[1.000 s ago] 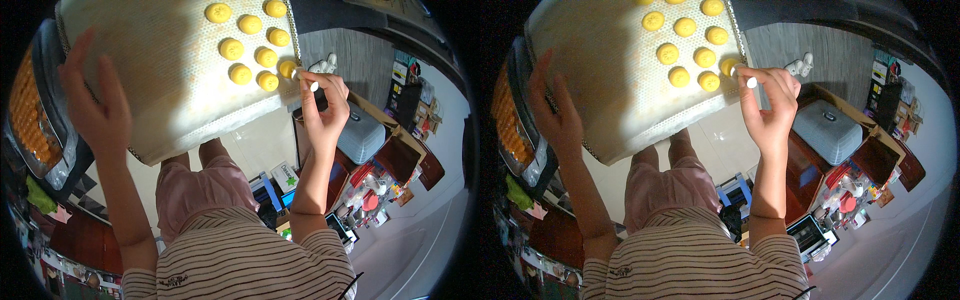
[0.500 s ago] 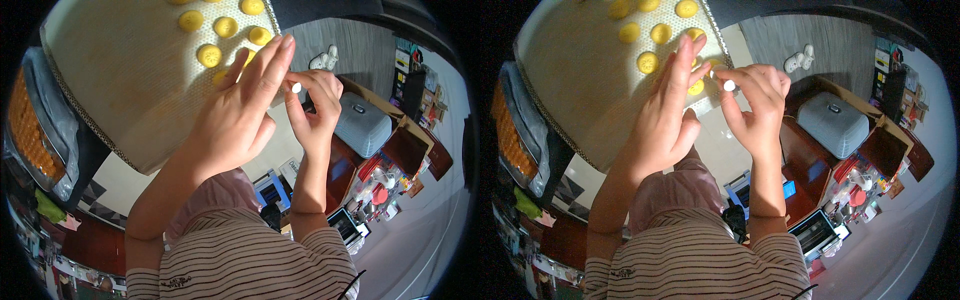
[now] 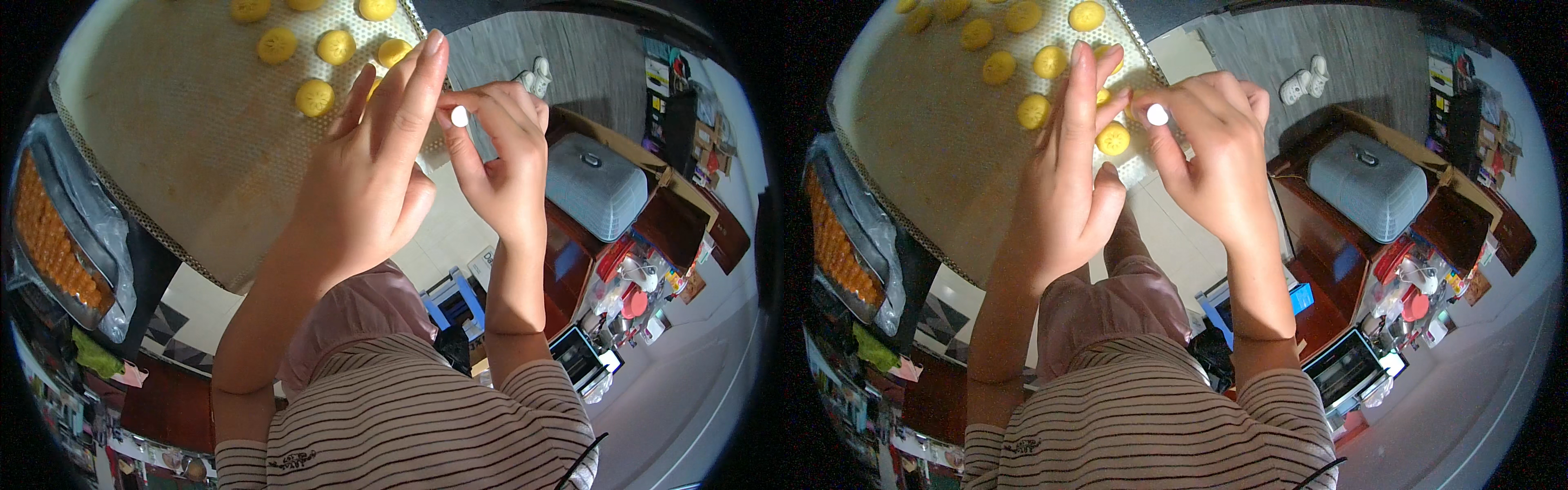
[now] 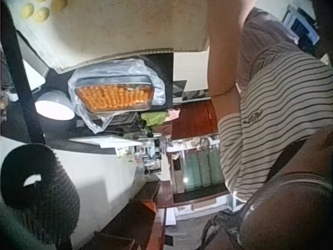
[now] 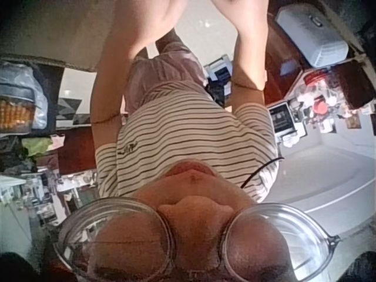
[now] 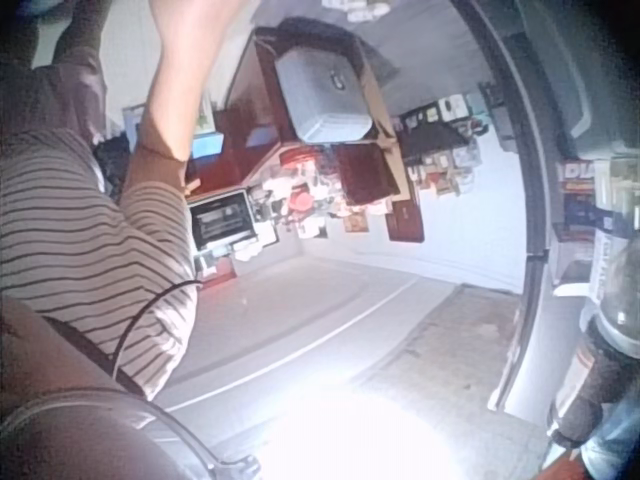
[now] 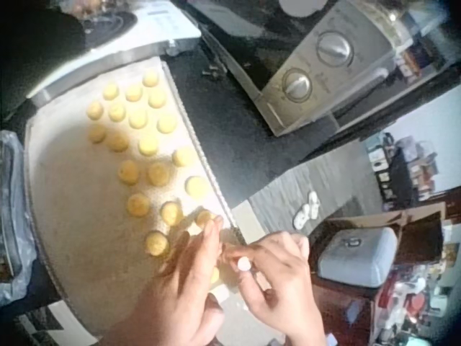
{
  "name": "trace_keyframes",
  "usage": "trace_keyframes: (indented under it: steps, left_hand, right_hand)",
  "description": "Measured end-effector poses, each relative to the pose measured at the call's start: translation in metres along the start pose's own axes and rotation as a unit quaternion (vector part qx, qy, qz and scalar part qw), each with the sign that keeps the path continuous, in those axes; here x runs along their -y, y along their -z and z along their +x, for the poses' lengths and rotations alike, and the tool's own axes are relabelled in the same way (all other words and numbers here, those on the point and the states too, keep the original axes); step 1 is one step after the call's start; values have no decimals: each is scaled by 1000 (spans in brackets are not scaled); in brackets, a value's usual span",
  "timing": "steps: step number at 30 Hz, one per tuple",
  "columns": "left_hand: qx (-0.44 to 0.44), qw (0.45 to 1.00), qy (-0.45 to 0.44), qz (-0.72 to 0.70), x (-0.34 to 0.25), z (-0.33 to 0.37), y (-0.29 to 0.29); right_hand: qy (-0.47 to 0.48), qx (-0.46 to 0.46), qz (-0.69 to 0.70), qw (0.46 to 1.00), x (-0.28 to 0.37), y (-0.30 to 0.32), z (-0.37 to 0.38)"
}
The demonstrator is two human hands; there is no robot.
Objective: The person prepares cookies by using a small mold to press patterns into dough rounds on a baking sheet, then carries the tray to a refrigerator and places it inside.
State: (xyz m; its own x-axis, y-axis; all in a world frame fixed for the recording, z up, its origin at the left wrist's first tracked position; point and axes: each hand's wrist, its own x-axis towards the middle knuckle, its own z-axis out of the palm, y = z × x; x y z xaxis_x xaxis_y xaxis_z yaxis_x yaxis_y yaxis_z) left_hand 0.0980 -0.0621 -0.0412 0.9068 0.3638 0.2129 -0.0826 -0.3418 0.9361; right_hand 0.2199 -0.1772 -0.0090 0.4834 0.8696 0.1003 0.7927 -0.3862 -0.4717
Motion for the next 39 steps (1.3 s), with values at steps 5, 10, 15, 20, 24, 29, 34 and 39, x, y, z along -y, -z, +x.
trace_keyframes:
  steps: [5, 10, 15, 20, 24, 29, 34, 39]
  left_hand:
    - [-7, 1000, -16, 2, 3, -1, -3]
    - [-1, 1000, -12, 0, 1, -2, -2]
    - [16, 999, -13, 31, -2, -4, -1]
    - [15, 1000, -2, 14, -5, -5, -4]
    - [21, 1000, 1, 18, -6, -5, -4]
    - [37, 997, -10, 62, -6, -5, -2]
    - [43, 996, -9, 81, -5, -8, -2]
    - [38, 997, -6, 66, -3, -8, -3]
  right_hand:
    - [-27, -21, 15, 999, 1, -2, -7]
    - [-37, -33, 14, 999, 1, -4, -11]
    - [-36, -45, 9, 998, 0, -7, -15]
    - [-34, -48, 10, 998, 0, -7, -15]
    - [-46, -55, 21, 997, 1, -9, -16]
    - [-58, -81, 22, 995, 1, -14, -20]
    - [-74, -99, 35, 992, 2, -18, -24]
    - [-90, -114, 50, 988, 3, -19, -23]
